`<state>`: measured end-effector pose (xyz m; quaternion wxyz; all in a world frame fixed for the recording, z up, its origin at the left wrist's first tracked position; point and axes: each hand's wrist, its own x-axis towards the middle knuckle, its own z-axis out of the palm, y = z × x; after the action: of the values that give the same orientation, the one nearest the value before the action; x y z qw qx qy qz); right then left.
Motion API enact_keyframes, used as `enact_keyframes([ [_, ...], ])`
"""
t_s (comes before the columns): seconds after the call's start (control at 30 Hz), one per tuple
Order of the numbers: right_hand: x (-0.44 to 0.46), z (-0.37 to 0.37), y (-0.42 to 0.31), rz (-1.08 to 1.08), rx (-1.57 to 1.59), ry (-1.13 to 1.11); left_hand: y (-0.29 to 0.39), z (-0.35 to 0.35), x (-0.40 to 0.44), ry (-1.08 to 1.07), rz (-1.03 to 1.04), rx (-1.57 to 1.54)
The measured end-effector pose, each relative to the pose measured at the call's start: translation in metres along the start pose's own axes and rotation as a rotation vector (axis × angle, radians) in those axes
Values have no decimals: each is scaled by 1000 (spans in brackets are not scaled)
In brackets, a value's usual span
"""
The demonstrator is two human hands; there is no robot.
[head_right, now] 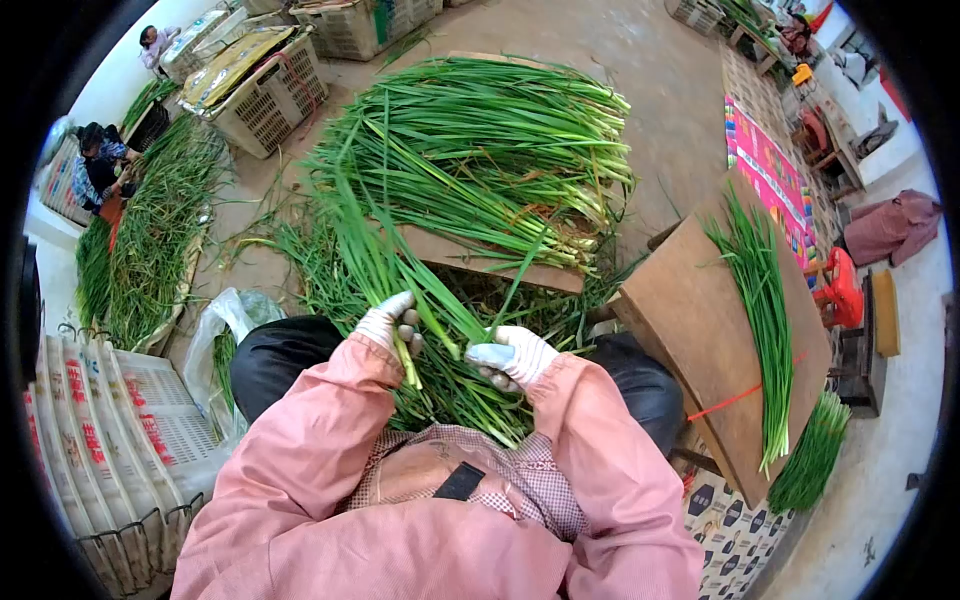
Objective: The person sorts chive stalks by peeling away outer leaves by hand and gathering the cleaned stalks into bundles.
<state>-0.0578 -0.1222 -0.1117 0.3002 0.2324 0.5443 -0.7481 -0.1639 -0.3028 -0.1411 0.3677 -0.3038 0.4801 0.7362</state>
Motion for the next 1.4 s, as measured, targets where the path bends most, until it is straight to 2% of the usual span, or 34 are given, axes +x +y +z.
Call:
enact_keyframes([
  [0.1,-12,-28,3,42,-168,48,23,-13,0,84,66,-18],
  [0.17,-5,-65,16,-170,-876,328,34,-21,0,-6,28,-24],
  [0.23,-23,-73,-5,-104,-890,471,32,-21,-3,-69,12,-39],
  [0.27,-30,-74,-12,-175,-878,549,30,-21,-3,-205,-50,-73],
  [0.3,-42,-55,-28,-261,-733,665,26,-22,-2,-337,-115,-108],
  [0.37,-41,-44,-35,-440,-322,653,15,-16,-3,-450,-132,-143],
  [0.4,-39,-37,-36,-465,-310,654,9,-12,-2,-424,-154,-156],
  [0.5,-27,-4,-25,-284,-127,315,-2,1,-4,-320,-148,-96],
  [0.57,-6,11,-3,-437,-257,248,-5,8,-12,-242,-121,-75],
  [0.63,4,21,6,-414,-98,157,-7,7,-8,-210,-128,-98],
  [0.7,9,22,5,-461,-207,195,-5,6,-5,-171,-108,-100],
  [0.77,2,25,-3,-241,-356,194,0,0,3,-53,-70,-186],
  [0.8,-2,23,-3,-303,-514,186,9,-3,2,-33,-46,-222],
  [0.83,-10,19,-4,-221,-473,157,17,-6,2,27,-39,-228],
  [0.9,-13,-6,7,-250,-440,299,26,-20,2,-175,-14,-175],
  [0.97,-10,-42,16,-567,-307,413,24,-34,11,-311,-74,-164],
  [1.03,-38,-42,-22,-456,-208,590,20,-30,3,-534,-115,-244],
  [1.1,-62,-36,-50,-548,87,632,10,-24,-5,-793,-97,-335],
  [1.17,-47,-18,-51,-627,177,731,0,-12,-16,-824,-106,-344],
  [1.2,-33,-18,-41,-399,129,578,-9,-11,-10,-889,-120,-364],
  [1.27,-3,-15,-16,16,-10,177,-22,-5,-8,-814,-137,-307],
  [1.3,2,-4,0,-13,6,126,-26,-4,-7,-741,-161,-275],
  [1.33,12,0,16,-14,218,53,-29,-4,-7,-686,-154,-170],
  [1.4,23,1,28,4,383,-150,-34,-6,-5,-615,-143,-65],
])
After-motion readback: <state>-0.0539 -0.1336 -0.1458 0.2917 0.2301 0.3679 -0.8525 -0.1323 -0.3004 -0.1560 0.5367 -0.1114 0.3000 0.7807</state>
